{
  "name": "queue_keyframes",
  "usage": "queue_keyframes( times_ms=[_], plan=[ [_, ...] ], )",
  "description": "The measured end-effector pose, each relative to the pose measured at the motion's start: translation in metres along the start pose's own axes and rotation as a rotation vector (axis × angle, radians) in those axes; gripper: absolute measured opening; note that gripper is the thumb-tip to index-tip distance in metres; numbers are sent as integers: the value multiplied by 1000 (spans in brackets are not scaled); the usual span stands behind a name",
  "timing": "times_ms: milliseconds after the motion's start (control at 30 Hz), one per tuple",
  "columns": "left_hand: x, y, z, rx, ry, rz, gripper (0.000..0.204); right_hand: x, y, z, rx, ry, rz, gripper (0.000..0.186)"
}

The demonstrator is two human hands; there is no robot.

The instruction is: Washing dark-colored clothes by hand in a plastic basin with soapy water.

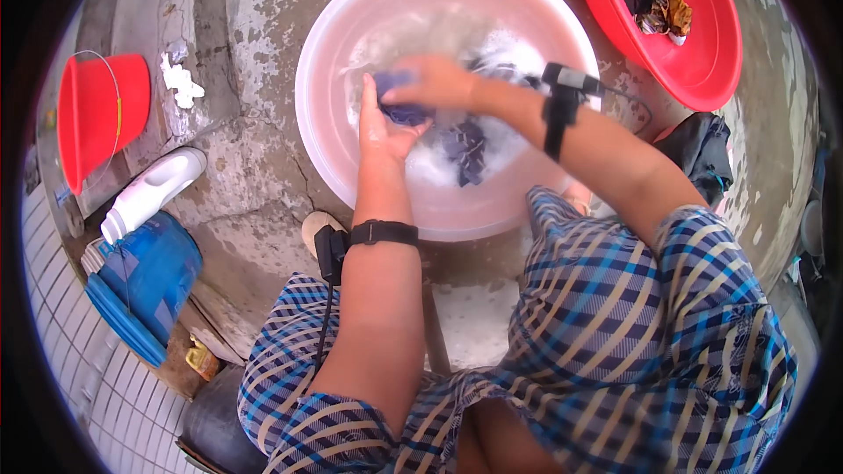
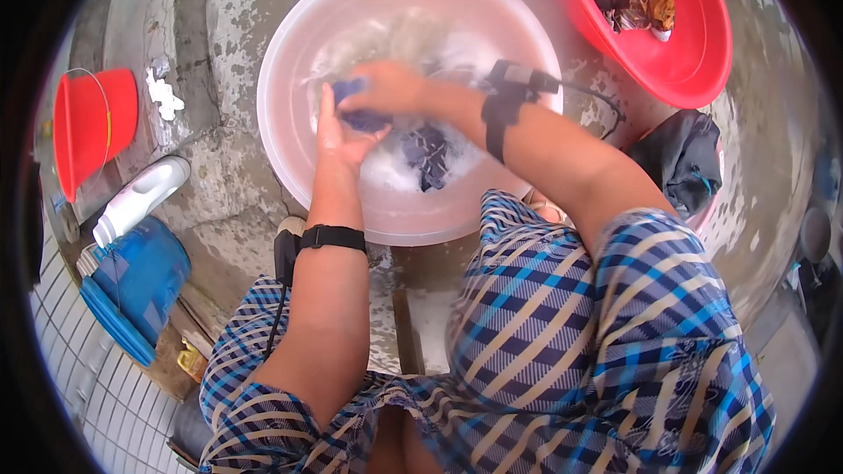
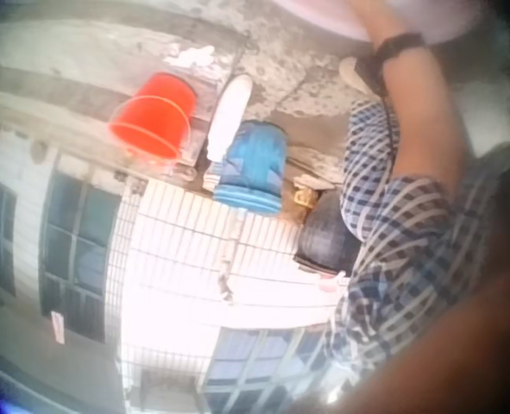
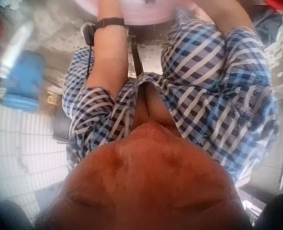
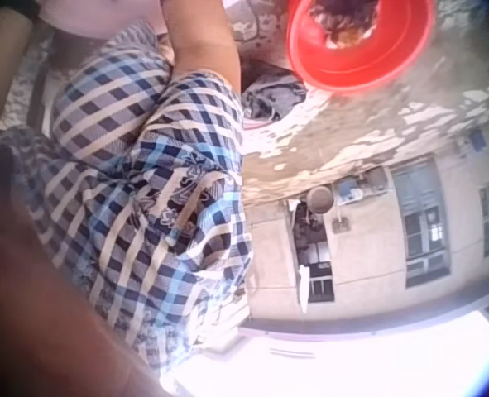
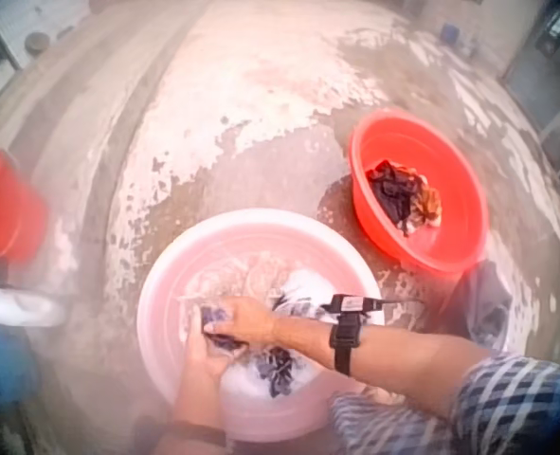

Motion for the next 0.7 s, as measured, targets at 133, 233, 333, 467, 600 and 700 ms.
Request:
queue_keyframes(
  times_ms=[133, 233, 333, 467, 600, 700],
  plan=[
    [30, 24, 28, -43, -108, -547, 40, -23, 3, -98, -302, 230, 134, 36],
    [31, -1, 18, -99, -86, -312, 37, -1, 26, -72, -413, 14, 226, 37],
    [3, -16, 3, 91, -62, -238, 46, 25, 68, -15, -547, -277, 287, 37],
    [8, 5, 19, 57, -85, -144, 60, 26, 46, 13, -674, -39, 485, 43],
    [17, 9, 6, 17, -29, -126, 68, 3, -2, 17, -113, 11, -48, 35],
    [40, 44, 29, -32, 28, -175, 59, -21, -4, -104, -232, 249, -5, 33]
  ],
)
Point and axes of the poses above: each hand's wrist, its own x-axis towards the middle knuckle, its own y-axis out of the back of the hand, z = x × y, the point moved 4 cm from there along x, towards the middle knuckle, and after that the axes turned 13 degrees about -x, right-handed, at the moved point
